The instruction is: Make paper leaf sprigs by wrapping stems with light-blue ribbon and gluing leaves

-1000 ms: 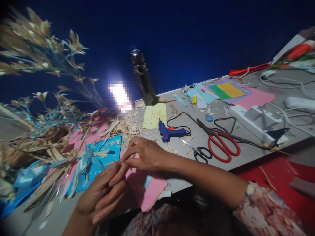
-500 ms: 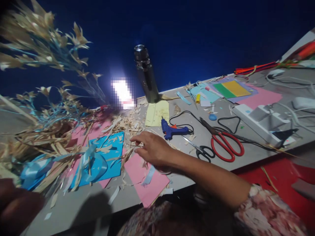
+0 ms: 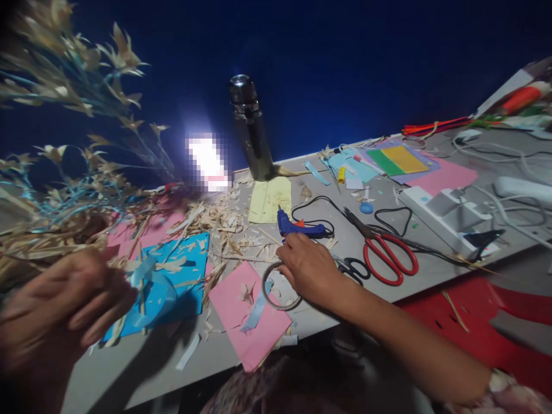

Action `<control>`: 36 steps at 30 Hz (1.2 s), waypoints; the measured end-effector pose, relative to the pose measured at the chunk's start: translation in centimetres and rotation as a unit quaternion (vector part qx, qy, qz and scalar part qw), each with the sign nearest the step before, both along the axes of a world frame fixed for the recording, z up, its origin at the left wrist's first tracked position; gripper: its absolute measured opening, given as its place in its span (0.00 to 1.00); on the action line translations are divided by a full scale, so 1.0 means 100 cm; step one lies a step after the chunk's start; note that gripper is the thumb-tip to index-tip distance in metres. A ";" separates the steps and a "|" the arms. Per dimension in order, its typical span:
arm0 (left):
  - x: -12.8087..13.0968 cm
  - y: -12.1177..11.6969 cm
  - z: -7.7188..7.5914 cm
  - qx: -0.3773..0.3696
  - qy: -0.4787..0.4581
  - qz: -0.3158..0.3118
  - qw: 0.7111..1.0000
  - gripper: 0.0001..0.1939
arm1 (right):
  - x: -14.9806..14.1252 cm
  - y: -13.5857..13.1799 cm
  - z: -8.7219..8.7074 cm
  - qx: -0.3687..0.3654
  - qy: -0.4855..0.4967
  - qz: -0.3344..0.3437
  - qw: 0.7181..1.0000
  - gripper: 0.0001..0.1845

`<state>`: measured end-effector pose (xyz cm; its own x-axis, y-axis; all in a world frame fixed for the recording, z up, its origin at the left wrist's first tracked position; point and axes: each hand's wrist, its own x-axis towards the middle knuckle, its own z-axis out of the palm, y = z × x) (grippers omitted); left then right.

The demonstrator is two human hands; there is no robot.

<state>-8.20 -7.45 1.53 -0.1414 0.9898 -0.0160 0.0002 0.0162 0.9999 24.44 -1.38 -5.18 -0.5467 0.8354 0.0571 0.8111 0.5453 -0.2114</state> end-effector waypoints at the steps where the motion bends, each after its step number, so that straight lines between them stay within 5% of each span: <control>1: 0.012 0.009 0.000 0.000 0.012 -0.034 0.999 0.16 | -0.002 0.000 -0.002 0.004 -0.002 -0.006 1.000 0.04; 5: 0.049 0.044 -0.011 0.026 0.234 -0.086 0.968 0.26 | -0.006 -0.002 -0.010 0.020 0.028 -0.013 0.999 0.03; 10: 0.069 0.073 -0.035 0.093 0.373 -0.165 0.908 0.09 | 0.006 0.002 -0.005 0.058 0.190 -0.025 0.980 0.02; 18: 0.083 0.078 -0.031 0.095 0.295 -0.159 0.937 0.14 | 0.011 0.027 0.030 0.139 0.402 -0.040 0.904 0.05; 23: 0.088 0.080 -0.022 0.126 0.260 -0.104 0.952 0.22 | -0.010 0.056 0.043 -0.006 0.427 -0.071 0.901 0.04; 28: 0.088 0.080 -0.020 0.112 0.108 -0.111 0.982 0.08 | -0.032 0.080 0.038 -0.151 0.482 -0.094 0.858 0.03; 36: 0.096 0.068 -0.019 0.234 0.240 -0.027 0.942 0.07 | -0.045 0.082 0.032 -0.191 0.489 -0.119 0.843 0.04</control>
